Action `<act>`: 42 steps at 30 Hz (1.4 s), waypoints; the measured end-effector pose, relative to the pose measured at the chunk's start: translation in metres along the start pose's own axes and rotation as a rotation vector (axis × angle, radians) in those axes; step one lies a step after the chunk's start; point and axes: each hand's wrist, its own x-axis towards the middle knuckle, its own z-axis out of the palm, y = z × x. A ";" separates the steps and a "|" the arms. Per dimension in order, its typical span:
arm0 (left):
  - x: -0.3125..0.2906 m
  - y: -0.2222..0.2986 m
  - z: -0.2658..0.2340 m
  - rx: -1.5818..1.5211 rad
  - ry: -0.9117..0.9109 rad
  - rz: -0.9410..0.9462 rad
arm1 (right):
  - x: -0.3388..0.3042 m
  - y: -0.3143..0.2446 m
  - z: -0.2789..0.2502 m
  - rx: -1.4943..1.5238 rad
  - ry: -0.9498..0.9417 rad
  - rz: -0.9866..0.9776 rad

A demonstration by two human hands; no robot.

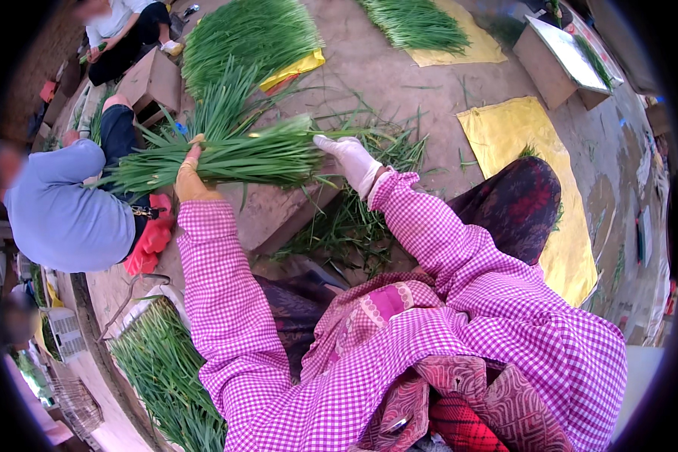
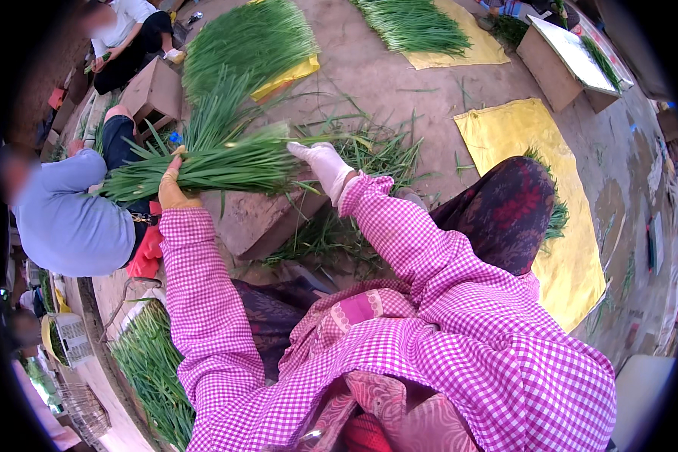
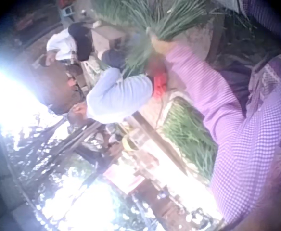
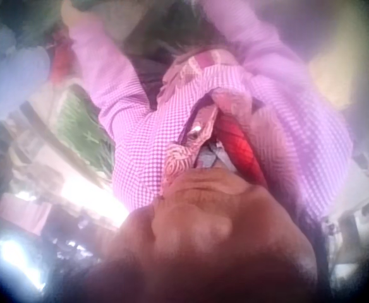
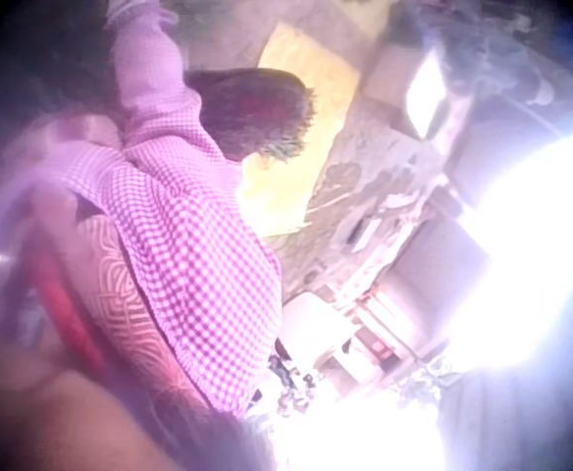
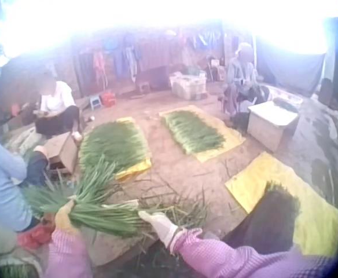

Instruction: The person picks up a bundle of green onions and removes loose or yellowed leaves by hand while sitting on the ground. They hold the bundle in one hand and sort through the stalks with the other to clean them.

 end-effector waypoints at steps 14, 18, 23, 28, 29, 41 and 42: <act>0.036 0.028 -0.044 -0.461 -0.322 0.119 | 0.020 0.017 -0.104 -0.394 0.369 -0.112; 0.025 0.033 -0.036 -0.400 -0.159 0.141 | 0.003 -0.016 -0.091 -0.940 0.306 -0.216; 0.025 0.017 -0.020 -0.371 -0.209 0.096 | -0.012 -0.029 -0.016 -0.449 -0.136 -0.159; 0.016 0.022 -0.014 -0.328 -0.146 0.104 | -0.023 -0.021 0.036 -0.831 -0.159 0.308; 0.019 0.020 -0.018 -0.333 -0.189 0.105 | -0.017 -0.006 0.026 -1.047 -0.174 0.068; 0.014 0.028 -0.024 -0.324 -0.077 0.132 | 0.005 0.008 -0.092 -1.445 0.303 0.046; 0.014 0.027 -0.027 -0.300 -0.079 0.134 | 0.003 -0.002 -0.069 -1.351 0.339 -0.110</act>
